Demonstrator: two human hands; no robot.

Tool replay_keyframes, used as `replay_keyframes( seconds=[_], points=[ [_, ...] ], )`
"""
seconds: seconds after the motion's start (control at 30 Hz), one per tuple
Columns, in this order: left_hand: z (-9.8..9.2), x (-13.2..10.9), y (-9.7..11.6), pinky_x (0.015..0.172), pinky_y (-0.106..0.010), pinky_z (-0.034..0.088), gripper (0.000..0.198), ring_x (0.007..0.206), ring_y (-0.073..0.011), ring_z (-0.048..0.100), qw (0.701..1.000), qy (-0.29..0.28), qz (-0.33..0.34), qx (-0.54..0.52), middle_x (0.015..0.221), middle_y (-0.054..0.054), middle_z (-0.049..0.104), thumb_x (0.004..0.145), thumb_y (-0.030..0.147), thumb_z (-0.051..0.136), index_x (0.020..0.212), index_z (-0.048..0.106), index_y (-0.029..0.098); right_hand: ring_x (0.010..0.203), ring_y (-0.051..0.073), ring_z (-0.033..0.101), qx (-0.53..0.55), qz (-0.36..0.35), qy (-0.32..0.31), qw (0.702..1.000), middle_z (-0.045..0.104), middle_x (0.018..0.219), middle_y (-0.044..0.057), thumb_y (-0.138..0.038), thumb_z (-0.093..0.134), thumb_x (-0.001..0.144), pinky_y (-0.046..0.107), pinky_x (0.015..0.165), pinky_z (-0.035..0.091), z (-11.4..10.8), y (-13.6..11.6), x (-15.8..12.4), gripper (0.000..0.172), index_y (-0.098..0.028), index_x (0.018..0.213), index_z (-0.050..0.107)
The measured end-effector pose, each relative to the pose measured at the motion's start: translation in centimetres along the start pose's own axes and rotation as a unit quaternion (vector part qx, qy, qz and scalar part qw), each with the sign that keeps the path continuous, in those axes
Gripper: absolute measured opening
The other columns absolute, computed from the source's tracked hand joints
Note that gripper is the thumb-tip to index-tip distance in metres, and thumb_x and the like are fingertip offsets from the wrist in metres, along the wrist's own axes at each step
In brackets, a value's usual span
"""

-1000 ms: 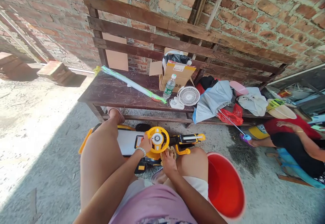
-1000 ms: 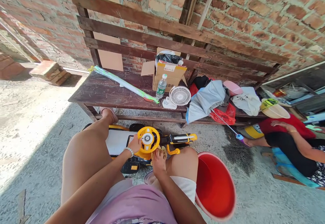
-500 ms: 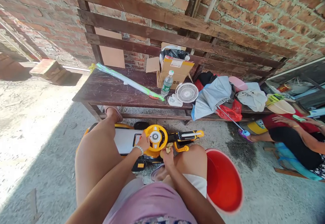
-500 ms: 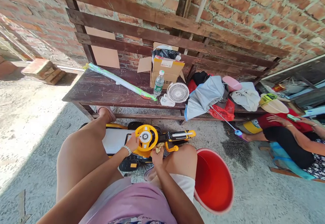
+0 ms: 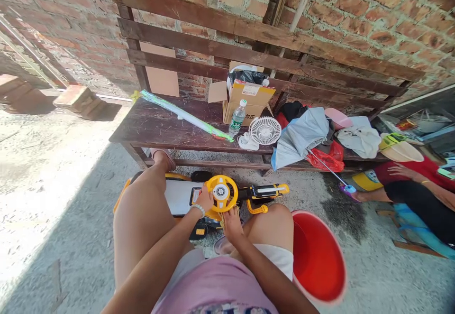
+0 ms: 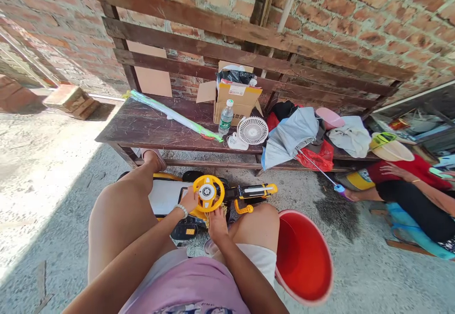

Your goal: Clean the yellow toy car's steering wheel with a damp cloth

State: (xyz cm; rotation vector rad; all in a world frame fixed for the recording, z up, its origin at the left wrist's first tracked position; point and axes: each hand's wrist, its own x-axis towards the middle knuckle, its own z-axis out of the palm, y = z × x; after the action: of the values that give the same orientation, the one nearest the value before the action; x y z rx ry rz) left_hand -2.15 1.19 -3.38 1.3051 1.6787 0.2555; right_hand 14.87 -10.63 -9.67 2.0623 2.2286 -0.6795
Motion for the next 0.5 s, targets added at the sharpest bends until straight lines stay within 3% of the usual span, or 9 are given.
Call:
replay_keyframes(
  seconds=[0.13,0.3,0.4,0.5],
  points=[
    [-0.2,0.0,0.3,0.104,-0.040,0.060,0.023,0.113,-0.0279,0.079,1.000,-0.006,-0.002,0.002,0.114,-0.014,0.078,0.114,0.024,0.047,0.135,0.054,0.017,0.151,0.036,0.050,-0.025,0.004,-0.013,1.000,0.054,0.171,0.017,-0.003,0.056,0.092,0.055,0.127,0.044,-1.2,0.3,0.6,0.080,-0.026,0.168,0.057],
    [-0.5,-0.2,0.6,0.103,-0.040,0.059,0.029,0.109,-0.0291,0.081,1.000,-0.005,-0.005,0.003,0.112,-0.014,0.078,0.112,0.021,0.050,0.141,0.053,0.014,0.147,0.036,0.057,0.000,0.009,-0.048,0.999,0.060,0.167,0.018,-0.005,0.061,0.088,0.053,0.127,0.046,-1.5,-0.7,-0.3,0.081,-0.022,0.167,0.058],
    [-0.6,-0.3,0.7,0.098,-0.040,0.059,0.026,0.102,-0.0294,0.081,1.000,-0.006,-0.011,0.002,0.106,-0.013,0.078,0.112,0.023,0.052,0.136,0.055,0.014,0.149,0.035,0.060,0.053,0.075,-0.052,0.994,0.059,0.168,0.021,-0.008,0.062,0.089,0.048,0.128,0.046,-1.8,-1.1,-1.8,0.074,-0.014,0.163,0.061],
    [-0.7,-0.4,0.8,0.093,-0.038,0.059,0.021,0.098,-0.0285,0.080,1.000,-0.013,-0.013,0.010,0.103,-0.011,0.077,0.113,0.025,0.051,0.131,0.056,0.016,0.154,0.035,0.058,0.059,0.168,-0.010,0.984,0.057,0.170,0.022,-0.012,0.058,0.095,0.044,0.129,0.046,-4.0,-0.7,-2.7,0.068,-0.011,0.163,0.061]
  ],
)
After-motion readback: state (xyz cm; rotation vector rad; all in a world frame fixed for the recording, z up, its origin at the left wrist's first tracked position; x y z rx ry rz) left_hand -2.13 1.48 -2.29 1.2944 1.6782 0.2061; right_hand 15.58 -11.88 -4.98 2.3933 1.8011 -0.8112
